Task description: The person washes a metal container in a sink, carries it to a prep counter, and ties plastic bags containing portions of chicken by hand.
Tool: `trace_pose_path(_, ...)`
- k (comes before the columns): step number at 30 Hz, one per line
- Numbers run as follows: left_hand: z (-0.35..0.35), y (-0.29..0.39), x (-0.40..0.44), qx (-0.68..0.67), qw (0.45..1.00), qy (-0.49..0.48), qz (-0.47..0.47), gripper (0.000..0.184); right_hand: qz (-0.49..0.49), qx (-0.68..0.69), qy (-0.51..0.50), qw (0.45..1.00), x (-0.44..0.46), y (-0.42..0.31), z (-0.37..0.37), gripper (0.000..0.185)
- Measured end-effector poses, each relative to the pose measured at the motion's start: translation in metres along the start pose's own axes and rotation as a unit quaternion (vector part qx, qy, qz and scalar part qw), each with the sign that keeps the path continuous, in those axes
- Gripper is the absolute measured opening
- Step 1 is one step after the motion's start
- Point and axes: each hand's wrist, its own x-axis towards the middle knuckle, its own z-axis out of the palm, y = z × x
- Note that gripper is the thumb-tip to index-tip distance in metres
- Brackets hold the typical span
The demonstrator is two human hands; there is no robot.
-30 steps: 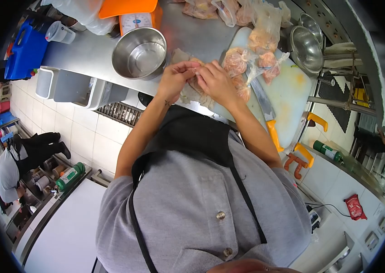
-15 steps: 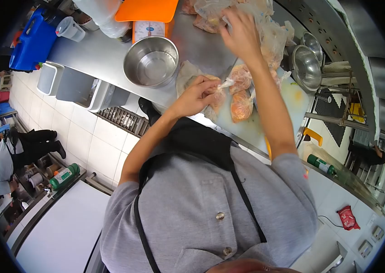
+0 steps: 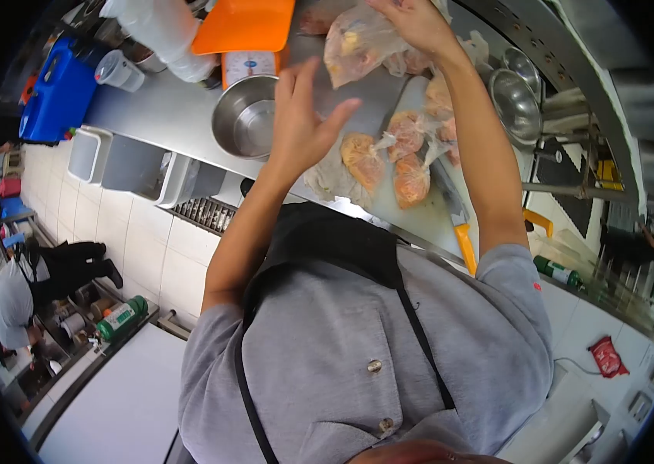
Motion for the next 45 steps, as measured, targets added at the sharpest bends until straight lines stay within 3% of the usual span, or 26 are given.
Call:
trace_pose_path(1, 0.013, 0.010, 0.010, -0.009, 1.000, -0.008, 0.004, 0.043, -0.060, -0.021, -0.008, 0.998, -0.008, -0.010, 0.000, 0.008)
trace_pose_path(2, 0.027, 0.021, 0.018, 0.069, 0.995, 0.042, 0.064, 0.048, -0.118, -0.043, -0.018, 0.992, -0.020, -0.020, 0.000, 0.012)
trace_pose_path(4, 0.053, 0.018, 0.025, 0.136, 0.979, 0.086, 0.129, 0.052, -0.113, -0.115, -0.022, 0.987, -0.055, -0.058, 0.017, 0.012)
trace_pose_path(6, 0.071, -0.002, 0.018, -0.087, 0.990, -0.112, 0.003, 0.050, -0.103, -0.177, -0.028, 0.978, -0.079, -0.075, 0.017, 0.013)
trace_pose_path(7, 0.061, 0.013, 0.011, -0.109, 0.944, -0.269, -0.156, 0.036, -0.014, -0.163, -0.033, 0.986, -0.087, -0.077, 0.012, 0.019)
trace_pose_path(8, 0.057, 0.022, -0.001, -0.111, 0.941, -0.280, -0.155, 0.036, 0.076, -0.146, -0.039, 0.986, -0.095, -0.076, 0.009, 0.026)
trace_pose_path(11, 0.059, 0.027, -0.031, -0.202, 0.885, -0.346, -0.236, 0.024, 0.056, -0.182, 0.023, 0.981, -0.124, -0.007, 0.015, 0.020)
trace_pose_path(13, 0.072, -0.001, -0.061, -0.196, 0.932, -0.300, -0.058, 0.021, 0.037, -0.186, 0.048, 0.981, -0.139, 0.018, 0.020, 0.022)
trace_pose_path(15, 0.078, -0.006, -0.074, -0.159, 0.933, -0.317, -0.058, 0.021, 0.107, -0.171, 0.084, 0.976, -0.153, 0.028, 0.024, 0.022)
trace_pose_path(17, 0.084, -0.009, -0.084, -0.121, 0.933, -0.334, -0.059, 0.022, 0.104, -0.173, 0.086, 0.976, -0.158, 0.032, 0.024, 0.022)
trace_pose_path(22, 0.107, -0.022, -0.096, -0.027, 0.958, -0.248, 0.141, 0.024, 0.149, -0.163, 0.060, 0.973, -0.173, 0.033, 0.021, 0.024)
trace_pose_path(25, 0.112, -0.030, -0.105, 0.010, 0.958, -0.228, 0.172, 0.027, 0.146, -0.179, 0.052, 0.971, -0.187, 0.032, 0.029, 0.025)
trace_pose_path(27, 0.114, -0.040, -0.113, 0.028, 0.955, -0.226, 0.188, 0.027, 0.017, -0.338, 0.125, 0.933, -0.201, 0.033, 0.037, 0.026)
trace_pose_path(29, 0.112, -0.040, -0.112, 0.048, 0.952, -0.219, 0.206, 0.027, 0.014, -0.323, 0.095, 0.942, -0.212, 0.043, 0.044, 0.024)
trace_pose_path(31, 0.106, -0.031, -0.110, -0.018, 0.958, -0.273, 0.081, 0.024, 0.013, -0.305, 0.062, 0.950, -0.219, 0.047, 0.046, 0.023)
trace_pose_path(32, 0.102, -0.016, -0.105, -0.015, 0.959, -0.269, 0.084, 0.024, 0.012, -0.290, 0.084, 0.953, -0.216, 0.050, 0.043, 0.020)
trace_pose_path(34, 0.097, 0.014, -0.099, -0.069, 0.980, -0.176, 0.066, 0.022, 0.010, -0.273, 0.108, 0.956, -0.207, 0.051, 0.030, 0.017)
trace_pose_path(41, 0.110, 0.006, -0.106, 0.042, 0.971, -0.198, 0.127, 0.028, -0.003, -0.364, 0.180, 0.914, -0.194, 0.064, -0.007, 0.009)
trace_pose_path(43, 0.114, 0.003, -0.109, 0.078, 0.962, -0.199, 0.169, 0.030, 0.057, -0.375, 0.180, 0.908, -0.197, 0.074, -0.006, 0.012)
trace_pose_path(45, 0.116, 0.001, -0.112, 0.087, 0.961, -0.199, 0.173, 0.030, 0.018, -0.412, 0.172, 0.895, -0.203, 0.066, -0.012, 0.011)
